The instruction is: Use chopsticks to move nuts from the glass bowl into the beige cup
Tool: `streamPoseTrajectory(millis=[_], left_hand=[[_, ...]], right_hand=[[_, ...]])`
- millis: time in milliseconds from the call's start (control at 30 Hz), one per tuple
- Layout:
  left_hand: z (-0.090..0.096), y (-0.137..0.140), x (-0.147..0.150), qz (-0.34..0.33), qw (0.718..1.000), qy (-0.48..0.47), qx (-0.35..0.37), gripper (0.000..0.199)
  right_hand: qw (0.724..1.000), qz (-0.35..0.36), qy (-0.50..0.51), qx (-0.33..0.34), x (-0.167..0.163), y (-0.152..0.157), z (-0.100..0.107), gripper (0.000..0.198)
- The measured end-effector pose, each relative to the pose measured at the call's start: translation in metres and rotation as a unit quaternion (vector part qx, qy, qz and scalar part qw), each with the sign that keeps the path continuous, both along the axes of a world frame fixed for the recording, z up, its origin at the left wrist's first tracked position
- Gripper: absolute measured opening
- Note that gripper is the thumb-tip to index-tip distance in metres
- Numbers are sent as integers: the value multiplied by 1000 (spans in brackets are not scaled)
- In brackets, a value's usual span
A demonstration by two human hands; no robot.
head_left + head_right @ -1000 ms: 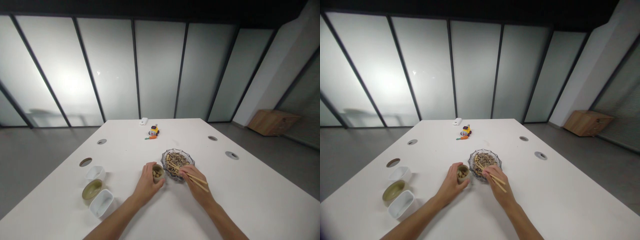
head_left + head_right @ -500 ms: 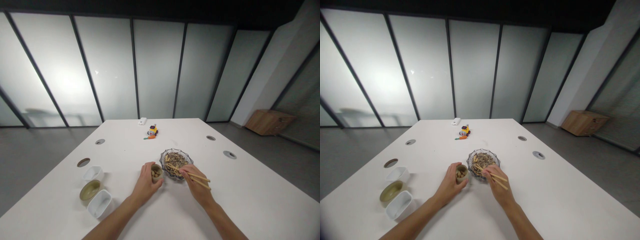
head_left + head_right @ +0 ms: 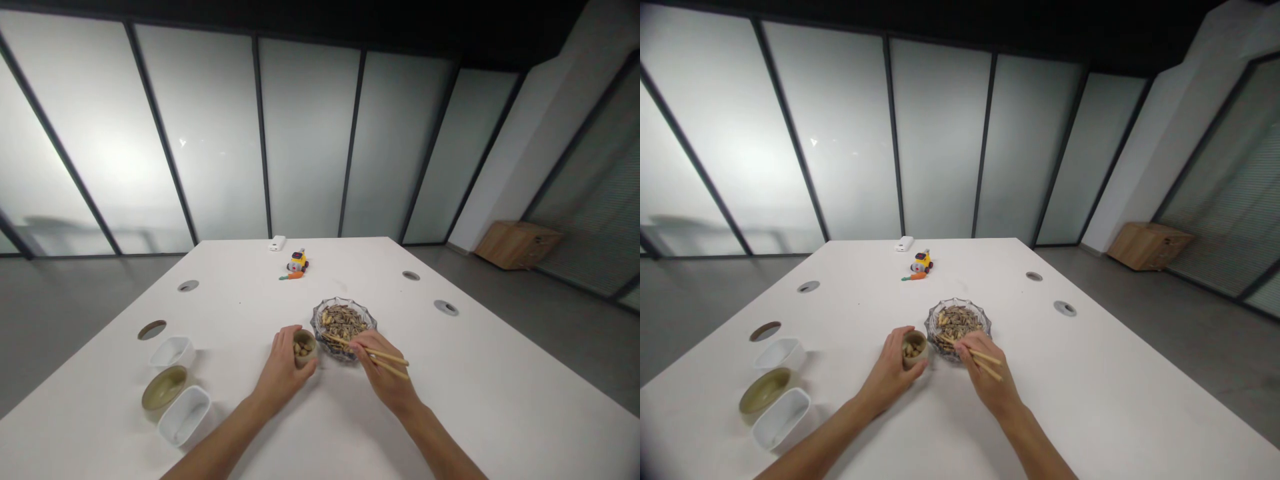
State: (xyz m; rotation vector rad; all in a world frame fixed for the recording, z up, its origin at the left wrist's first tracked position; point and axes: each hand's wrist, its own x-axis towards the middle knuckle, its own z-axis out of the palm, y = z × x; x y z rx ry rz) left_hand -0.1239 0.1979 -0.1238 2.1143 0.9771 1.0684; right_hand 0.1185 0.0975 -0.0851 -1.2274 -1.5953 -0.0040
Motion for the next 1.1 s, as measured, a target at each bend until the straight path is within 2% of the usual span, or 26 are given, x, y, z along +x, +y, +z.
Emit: streamPoseTrajectory(millis=[300, 500, 733, 1100], left_hand=[[-4, 2, 1, 6, 1000, -3, 6, 58], [-4, 2, 1, 6, 1000, -5, 9, 59], [-4, 1, 2, 8, 1000, -5, 14, 58], [1, 0, 1, 7, 1000, -2, 2, 57]], right_hand=[[1000, 14, 16, -17, -4, -4, 5, 41], [999, -12, 31, 16, -3, -4, 6, 40], [1000, 6, 10, -13, -7, -7, 10, 45], [1000, -5, -5, -6, -9, -10, 14, 44]])
